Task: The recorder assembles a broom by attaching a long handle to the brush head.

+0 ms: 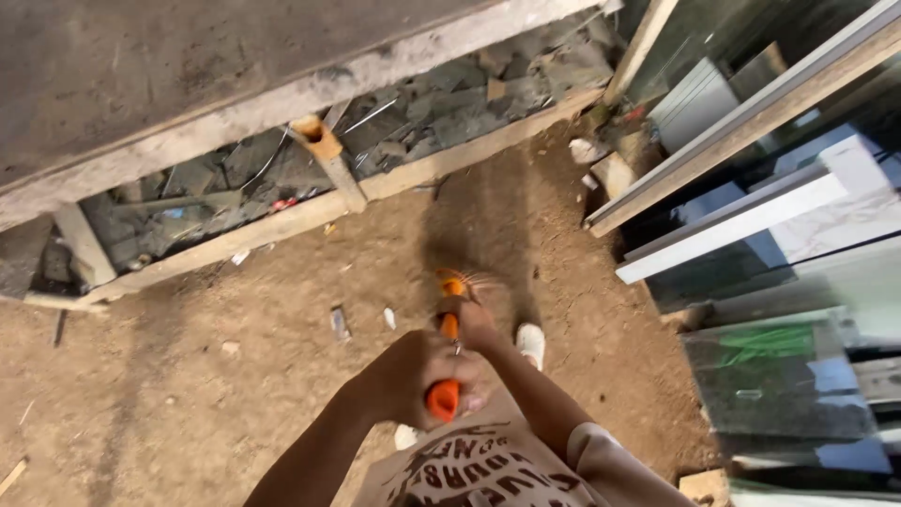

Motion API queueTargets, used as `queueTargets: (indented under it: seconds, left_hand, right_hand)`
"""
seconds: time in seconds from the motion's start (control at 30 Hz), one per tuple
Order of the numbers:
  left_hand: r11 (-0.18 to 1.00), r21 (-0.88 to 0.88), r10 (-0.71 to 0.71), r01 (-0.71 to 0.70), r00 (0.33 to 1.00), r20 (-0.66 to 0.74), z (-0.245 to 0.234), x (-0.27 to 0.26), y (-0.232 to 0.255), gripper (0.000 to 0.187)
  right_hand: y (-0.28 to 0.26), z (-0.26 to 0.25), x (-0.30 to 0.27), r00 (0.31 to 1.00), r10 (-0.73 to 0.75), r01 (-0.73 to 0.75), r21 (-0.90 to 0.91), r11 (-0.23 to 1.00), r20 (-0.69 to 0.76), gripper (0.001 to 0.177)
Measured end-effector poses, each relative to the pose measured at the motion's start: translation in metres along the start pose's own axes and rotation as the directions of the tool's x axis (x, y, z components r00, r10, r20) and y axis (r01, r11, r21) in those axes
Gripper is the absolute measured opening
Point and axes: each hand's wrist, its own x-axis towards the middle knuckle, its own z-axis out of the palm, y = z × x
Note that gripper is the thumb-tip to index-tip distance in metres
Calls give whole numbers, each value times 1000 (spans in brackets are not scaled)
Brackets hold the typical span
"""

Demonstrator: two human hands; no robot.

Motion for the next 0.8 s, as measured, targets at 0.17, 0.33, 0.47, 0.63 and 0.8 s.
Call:
queueTargets:
  seconds: [0.17,0.33,0.47,0.63,0.8]
  left_hand:
    - [960,7,278,-279,952,-125,-28,105,28,28]
    - [956,-4,289,-293,945,-154,10,184,-46,26]
    - [986,1,167,-169,975,-143,34,234,-106,28]
    - [994,-105,38,-21,985,167,-21,266,-73,29]
    - [964,-27,265,-264,954,137,-93,306,-36,32]
  right_hand:
    - [-9,-145,35,994,-111,110,-106,988,-3,10]
    - [91,-231,52,996,34,-49,-195,980,-79,10]
    - [178,-228,51,953,217,-262,-210,942,-212,12]
    - [168,-198,54,949,252,-272,-84,959,-190,20]
    - [114,-265,114,951,-100,32,-226,974,-294,17]
